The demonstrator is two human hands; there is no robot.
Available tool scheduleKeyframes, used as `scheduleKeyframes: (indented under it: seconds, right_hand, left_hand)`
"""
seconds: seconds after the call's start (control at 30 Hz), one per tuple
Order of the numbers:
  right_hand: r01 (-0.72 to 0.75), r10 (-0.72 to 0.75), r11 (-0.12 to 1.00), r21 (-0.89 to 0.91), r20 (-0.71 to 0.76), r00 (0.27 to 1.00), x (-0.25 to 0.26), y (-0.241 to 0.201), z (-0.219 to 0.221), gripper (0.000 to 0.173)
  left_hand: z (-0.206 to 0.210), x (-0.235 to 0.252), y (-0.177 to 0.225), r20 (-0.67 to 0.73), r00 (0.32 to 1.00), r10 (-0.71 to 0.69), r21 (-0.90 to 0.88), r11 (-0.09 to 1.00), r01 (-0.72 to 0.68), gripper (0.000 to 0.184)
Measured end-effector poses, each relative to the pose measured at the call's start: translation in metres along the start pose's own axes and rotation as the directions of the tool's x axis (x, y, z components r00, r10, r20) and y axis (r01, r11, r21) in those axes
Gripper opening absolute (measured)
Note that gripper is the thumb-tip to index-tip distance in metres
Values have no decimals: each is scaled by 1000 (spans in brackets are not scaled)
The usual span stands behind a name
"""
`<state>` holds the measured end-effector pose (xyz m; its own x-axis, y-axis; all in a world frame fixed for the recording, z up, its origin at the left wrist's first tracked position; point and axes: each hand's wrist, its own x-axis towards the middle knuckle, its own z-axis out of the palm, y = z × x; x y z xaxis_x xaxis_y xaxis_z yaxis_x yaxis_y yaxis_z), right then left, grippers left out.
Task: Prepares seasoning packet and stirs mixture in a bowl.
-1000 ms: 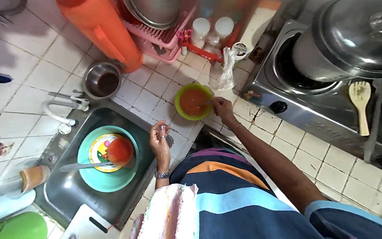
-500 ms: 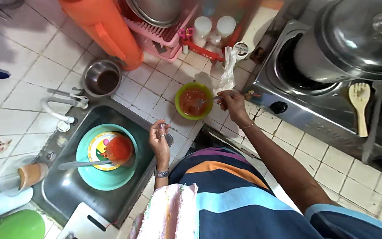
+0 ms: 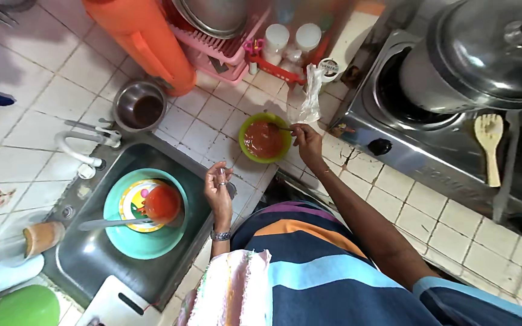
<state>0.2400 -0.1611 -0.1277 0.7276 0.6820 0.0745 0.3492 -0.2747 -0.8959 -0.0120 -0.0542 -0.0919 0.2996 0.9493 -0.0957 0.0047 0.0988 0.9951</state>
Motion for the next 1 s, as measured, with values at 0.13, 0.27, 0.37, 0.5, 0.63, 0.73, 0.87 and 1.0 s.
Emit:
scheduleKeyframes:
  seconds: [0.13,0.27,0.37,0.5,0.63,0.73,0.87,1.0]
  right_hand:
    - [-391,391,858,335,68,918,5,1,12,28]
    - [-485,469,857,175,125,874,9,-5,-2,29]
    - [-411,424,885,220,-17,905,19,6,0,30]
    - [-406,388,893,193,123,913,8,-9,7,30]
    - [-400,407,898,183,-2,913,21,8,-1,30]
    - [-368,360,911,185,76,930,19,5,4,31]
    - [-373,363,913,163,88,927,13,-6,-4,30]
    - [-400,374,896,190,161,913,3,-10,-4,33]
  left_hand:
    - [1,-1,0,10,1000,0,-3,1000,0,27]
    - [1,-1,5,9,1000,6,5,1000,-6,28]
    - [-1,0,3,5,1000,0,10,1000,0,27]
    - [2,1,4,12,1000,-11,15,1000,11,27]
    - [1,1,5,1,1000,-8,12,1000,8,27]
    - [1,1,4,0,1000,-16,18,1000,16,27]
    - [-1,2,6,-5,1000,5,21,1000,-5,27]
    - [-1,3,6,-20,1000,-15,28,999,16,27]
